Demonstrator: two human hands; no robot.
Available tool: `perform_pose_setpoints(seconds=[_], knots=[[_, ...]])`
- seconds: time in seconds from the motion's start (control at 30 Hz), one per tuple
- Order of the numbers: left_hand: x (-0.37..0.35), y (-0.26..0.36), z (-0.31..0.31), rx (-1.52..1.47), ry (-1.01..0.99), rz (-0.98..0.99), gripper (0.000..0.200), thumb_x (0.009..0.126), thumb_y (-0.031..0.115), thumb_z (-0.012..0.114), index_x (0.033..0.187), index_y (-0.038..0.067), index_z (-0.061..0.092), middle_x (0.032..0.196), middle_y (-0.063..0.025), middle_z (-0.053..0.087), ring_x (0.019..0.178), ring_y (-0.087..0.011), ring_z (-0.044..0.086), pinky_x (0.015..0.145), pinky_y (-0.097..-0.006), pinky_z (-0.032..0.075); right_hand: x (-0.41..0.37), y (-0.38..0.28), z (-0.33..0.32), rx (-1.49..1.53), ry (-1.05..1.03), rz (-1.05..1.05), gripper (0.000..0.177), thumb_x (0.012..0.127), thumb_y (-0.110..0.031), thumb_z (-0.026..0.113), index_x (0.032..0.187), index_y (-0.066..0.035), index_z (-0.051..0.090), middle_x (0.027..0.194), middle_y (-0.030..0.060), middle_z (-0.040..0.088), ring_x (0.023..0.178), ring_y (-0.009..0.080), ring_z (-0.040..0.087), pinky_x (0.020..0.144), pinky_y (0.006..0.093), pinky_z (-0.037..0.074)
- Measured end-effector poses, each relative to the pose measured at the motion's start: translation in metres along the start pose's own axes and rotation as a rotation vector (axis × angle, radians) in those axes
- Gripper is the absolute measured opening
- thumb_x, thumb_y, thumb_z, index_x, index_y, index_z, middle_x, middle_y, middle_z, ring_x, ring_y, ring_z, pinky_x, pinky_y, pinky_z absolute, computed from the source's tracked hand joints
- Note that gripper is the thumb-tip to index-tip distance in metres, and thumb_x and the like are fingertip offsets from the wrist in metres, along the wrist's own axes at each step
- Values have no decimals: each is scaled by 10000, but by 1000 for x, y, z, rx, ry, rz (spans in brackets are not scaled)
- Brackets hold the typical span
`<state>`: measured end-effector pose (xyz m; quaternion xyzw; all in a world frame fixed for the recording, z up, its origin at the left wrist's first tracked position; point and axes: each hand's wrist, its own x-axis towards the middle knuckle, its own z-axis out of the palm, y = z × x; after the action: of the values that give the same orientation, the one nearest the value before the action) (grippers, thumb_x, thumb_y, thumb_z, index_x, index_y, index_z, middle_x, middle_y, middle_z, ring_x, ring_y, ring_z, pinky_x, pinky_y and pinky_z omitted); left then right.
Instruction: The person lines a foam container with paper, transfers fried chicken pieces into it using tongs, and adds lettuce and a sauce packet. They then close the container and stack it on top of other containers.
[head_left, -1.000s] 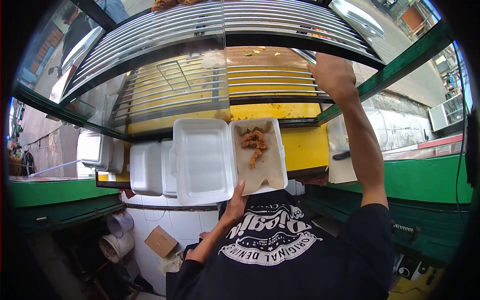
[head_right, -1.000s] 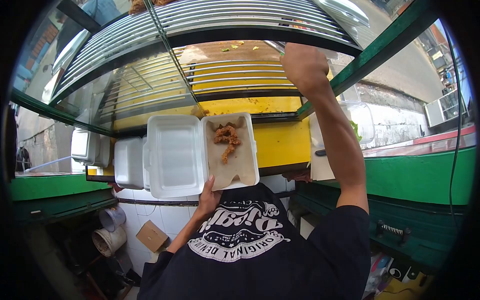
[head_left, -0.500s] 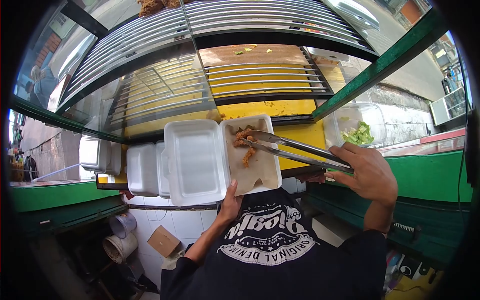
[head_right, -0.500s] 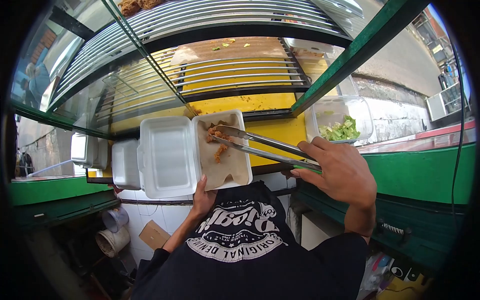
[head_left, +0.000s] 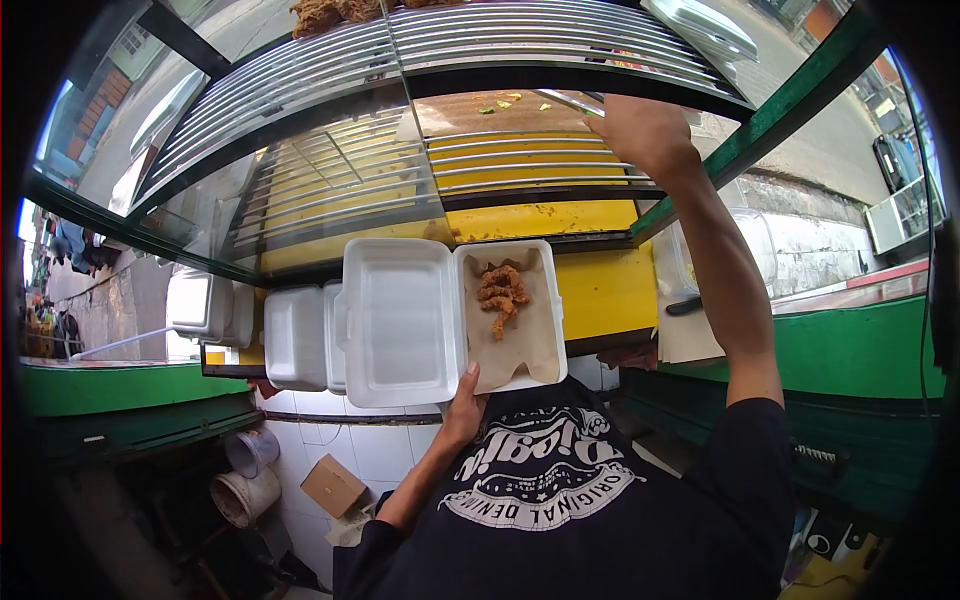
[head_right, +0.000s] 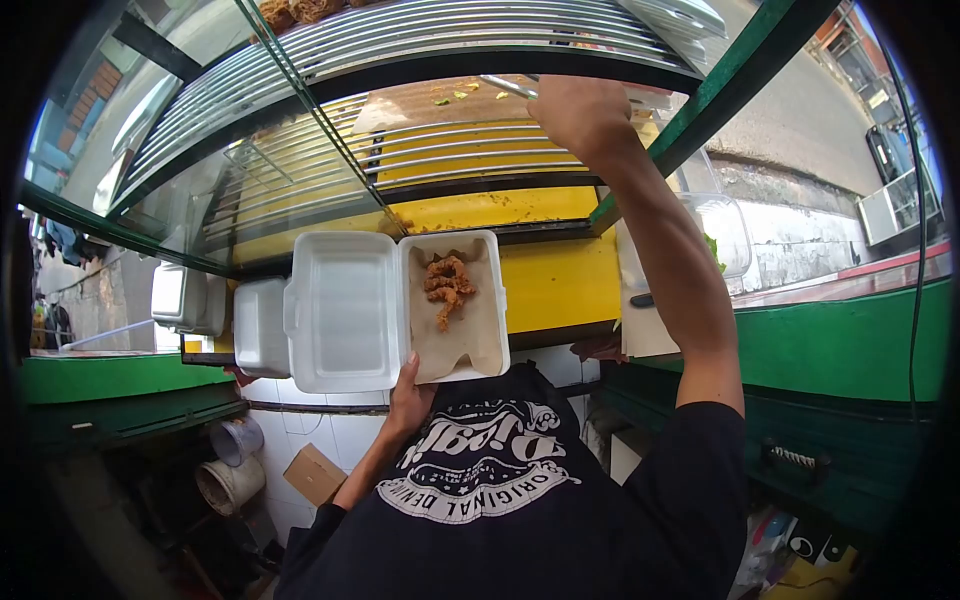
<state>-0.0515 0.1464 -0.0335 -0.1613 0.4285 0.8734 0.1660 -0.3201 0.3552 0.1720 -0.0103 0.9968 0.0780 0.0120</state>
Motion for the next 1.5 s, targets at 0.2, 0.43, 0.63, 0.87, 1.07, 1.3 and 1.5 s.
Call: perform_pose_setpoints(seconds=[0.2, 0.43, 0.63, 0.87, 1.07, 1.3, 1.5], knots=[[0, -13, -12, 7, 3, 32, 542, 979, 362, 369, 1353, -29, 338, 1344, -130, 442, 1250, -215, 416, 1091, -328, 268, 50, -39, -12, 158, 123, 42, 516, 871, -467, 544, 1306, -193, 502, 1357, 126, 474, 1278, 286, 419, 1058, 434, 331], [2, -11, -9, -34, 22, 64, 542, 976, 349, 380, 1351, -40, 334, 1351, -150, 438, 1266, -241, 411, 1093, -353, 278, 115, -78, -3, 131, 127, 47, 531, 872, -485, 527, 1322, -206, 487, 1377, 119, 454, 1299, 283, 390, 1072, 426, 315], [5, -10, -7, -108, 13, 96, 516, 982, 329, 395, 1351, -28, 343, 1348, -131, 441, 1256, -211, 420, 1090, -338, 291, 131, -43, 19, 93, 144, 11, 545, 873, -502, 512, 1336, -217, 475, 1394, 112, 437, 1317, 280, 365, 1083, 419, 301], [11, -13, -6, -109, 9, 81, 519, 978, 350, 383, 1323, -38, 372, 1331, -141, 454, 1257, -217, 409, 1093, -332, 272, 52, -3, 34, 113, 290, 90, 539, 878, -538, 479, 1315, -224, 495, 1376, 115, 456, 1289, 282, 403, 1052, 437, 342], [12, -17, -9, -43, 27, 82, 519, 979, 355, 374, 1325, -32, 376, 1330, -134, 457, 1256, -215, 410, 1094, -334, 269, -19, 11, 6, 154, 90, 20, 435, 920, -424, 489, 1121, -63, 626, 1078, 164, 635, 972, 299, 611, 886, 410, 463], [11, -14, -6, -75, 22, 98, 505, 984, 338, 370, 1334, -26, 368, 1333, -118, 457, 1260, -206, 409, 1091, -334, 273, -162, 53, -16, 504, -8, -194, 366, 821, -270, 674, 1058, 5, 627, 767, 145, 584, 728, 304, 595, 686, 386, 445], [6, -6, 0, -95, 18, 56, 495, 984, 320, 378, 1350, -12, 352, 1347, -112, 446, 1272, -217, 403, 1091, -354, 283, -194, 62, -10, 463, -127, -316, 408, 749, -291, 724, 1046, -27, 630, 831, 120, 587, 710, 320, 588, 638, 395, 452]])
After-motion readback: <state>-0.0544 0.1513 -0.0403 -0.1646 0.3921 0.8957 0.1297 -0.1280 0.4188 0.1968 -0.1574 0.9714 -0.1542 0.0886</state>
